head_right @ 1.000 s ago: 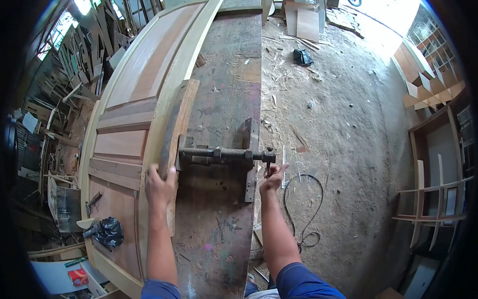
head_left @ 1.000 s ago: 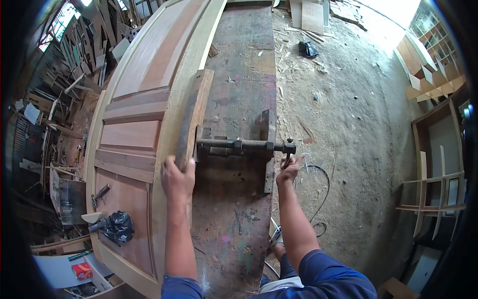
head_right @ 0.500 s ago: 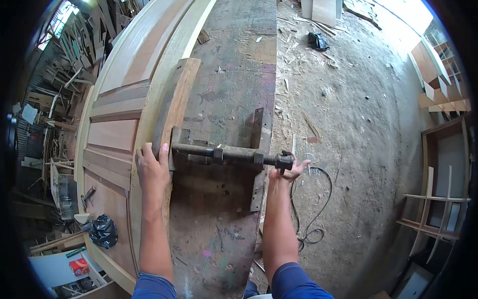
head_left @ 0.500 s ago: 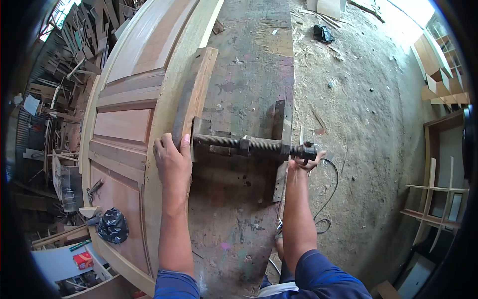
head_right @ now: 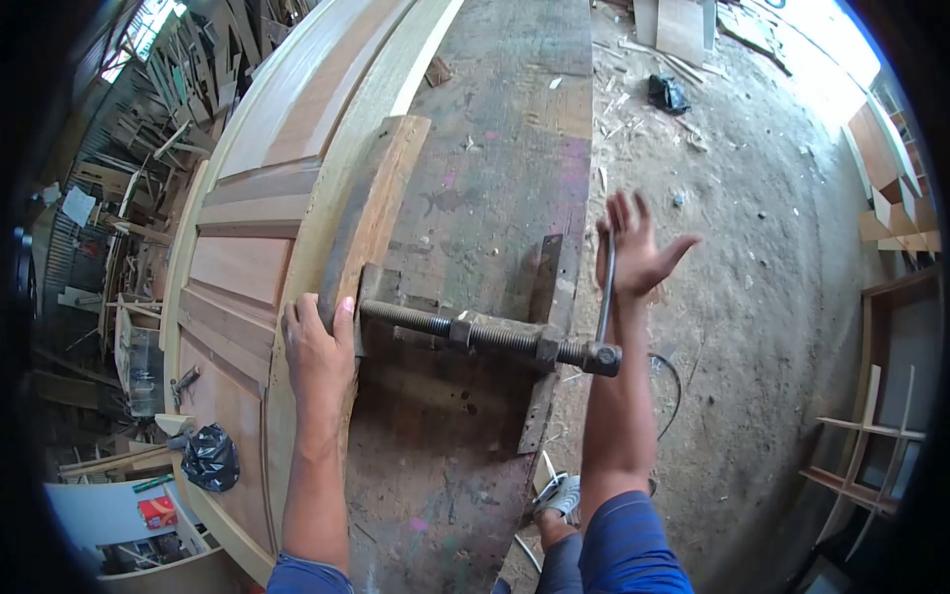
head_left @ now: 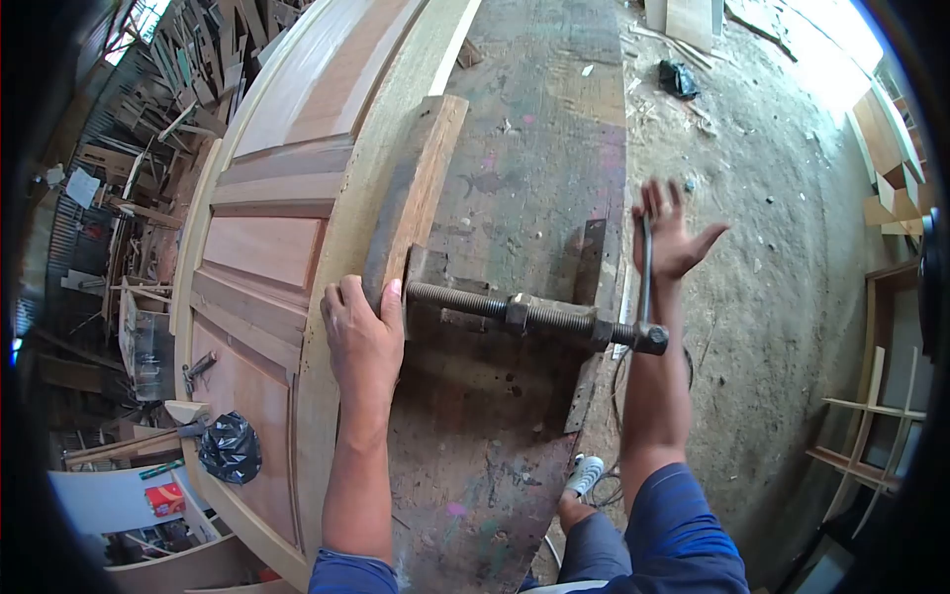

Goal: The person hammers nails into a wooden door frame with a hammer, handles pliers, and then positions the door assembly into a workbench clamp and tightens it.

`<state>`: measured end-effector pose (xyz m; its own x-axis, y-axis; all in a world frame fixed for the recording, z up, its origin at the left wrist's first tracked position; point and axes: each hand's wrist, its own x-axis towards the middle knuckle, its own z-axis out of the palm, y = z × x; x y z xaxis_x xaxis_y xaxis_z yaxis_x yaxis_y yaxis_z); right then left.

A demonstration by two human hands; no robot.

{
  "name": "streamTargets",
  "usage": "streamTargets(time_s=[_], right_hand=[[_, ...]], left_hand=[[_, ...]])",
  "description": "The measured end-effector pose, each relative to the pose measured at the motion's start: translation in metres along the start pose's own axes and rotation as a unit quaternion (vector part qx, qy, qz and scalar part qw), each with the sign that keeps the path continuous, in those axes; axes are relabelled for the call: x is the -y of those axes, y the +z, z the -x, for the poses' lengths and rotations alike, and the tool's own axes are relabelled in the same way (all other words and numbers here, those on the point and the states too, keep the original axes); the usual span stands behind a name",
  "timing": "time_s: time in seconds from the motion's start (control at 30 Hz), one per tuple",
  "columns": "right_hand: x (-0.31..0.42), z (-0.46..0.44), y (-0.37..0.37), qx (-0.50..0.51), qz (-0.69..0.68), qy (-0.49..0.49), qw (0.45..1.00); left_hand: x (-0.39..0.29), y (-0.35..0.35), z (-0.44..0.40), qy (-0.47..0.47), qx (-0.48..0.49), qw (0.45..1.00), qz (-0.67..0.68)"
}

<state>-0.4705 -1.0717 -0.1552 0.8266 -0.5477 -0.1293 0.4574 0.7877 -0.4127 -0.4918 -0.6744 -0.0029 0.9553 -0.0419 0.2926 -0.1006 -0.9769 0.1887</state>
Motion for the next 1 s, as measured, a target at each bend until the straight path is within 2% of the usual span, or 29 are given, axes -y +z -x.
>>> streamTargets(time_s=[0.1, 0.13, 0.17, 0.23, 0.27, 0.3, 0.37, 0.43, 0.5, 0.57, 0.63, 0.73, 0.77, 0.83, 0.9, 0.97, 1.0], right_hand=[[0.039, -0.014, 0.071, 0.16, -0.079, 0.013, 0.984], [0.05, -0.015, 0.098, 0.265, -0.072, 0.026, 0.961], [0.061, 0.002, 0.139, 0.202, 0.099, 0.026, 0.974], [0.069, -0.002, 0.134, 0.338, 0.131, 0.14, 0.922], [0.079, 0.009, 0.14, 0.299, 0.18, 0.091, 0.932], [0.087, 0.015, 0.149, 0.415, 0.11, 0.099, 0.898], [0.104, 0.067, 0.189, 0.463, 0.169, 0.097, 0.865], [0.121, 0.114, 0.187, 0.496, 0.291, 0.055, 0.816], [0.15, 0.172, 0.183, 0.44, 0.375, 0.073, 0.813], [0.159, 0.214, 0.17, 0.457, 0.408, 0.14, 0.778], [0.151, 0.246, 0.141, 0.436, 0.42, 0.173, 0.777], [0.116, 0.28, 0.06, 0.258, 0.392, 0.321, 0.823], [0.096, 0.281, 0.044, 0.117, 0.41, 0.344, 0.837], [0.072, 0.254, 0.022, -0.014, 0.38, 0.354, 0.855], [0.056, 0.206, -0.012, -0.046, 0.36, 0.361, 0.859], [0.052, 0.16, 0.005, -0.096, 0.362, 0.32, 0.87], [0.052, 0.125, -0.002, -0.077, 0.367, 0.302, 0.876]], left_hand=[[-0.004, -0.002, -0.002, -0.016, 0.012, 1.0, 0.001], [-0.008, -0.002, -0.002, -0.026, 0.016, 1.0, 0.008], [-0.009, -0.002, -0.002, -0.026, 0.018, 0.999, 0.014], [-0.008, -0.003, -0.003, -0.028, 0.009, 0.999, 0.03], [-0.007, -0.003, -0.003, -0.026, -0.001, 0.999, 0.026], [-0.007, -0.003, -0.005, -0.023, -0.012, 0.999, 0.029], [-0.005, -0.005, -0.002, -0.013, -0.012, 0.999, 0.026], [-0.006, -0.007, -0.002, -0.012, -0.021, 0.999, 0.031], [-0.003, -0.004, 0.0, -0.013, -0.028, 0.999, 0.03], [-0.003, -0.006, -0.002, -0.021, -0.012, 0.999, 0.039], [-0.002, -0.008, 0.001, -0.025, -0.004, 0.999, 0.042], [0.001, -0.005, 0.001, -0.02, -0.022, 0.999, 0.038], [0.002, -0.004, 0.001, -0.022, -0.02, 0.999, 0.036], [0.001, -0.005, 0.001, -0.021, -0.015, 0.999, 0.031], [0.003, -0.001, 0.003, -0.015, -0.027, 0.999, 0.033], [0.004, 0.001, 0.003, -0.012, -0.036, 0.998, 0.042], [0.004, 0.001, 0.001, -0.01, -0.038, 0.998, 0.04]])
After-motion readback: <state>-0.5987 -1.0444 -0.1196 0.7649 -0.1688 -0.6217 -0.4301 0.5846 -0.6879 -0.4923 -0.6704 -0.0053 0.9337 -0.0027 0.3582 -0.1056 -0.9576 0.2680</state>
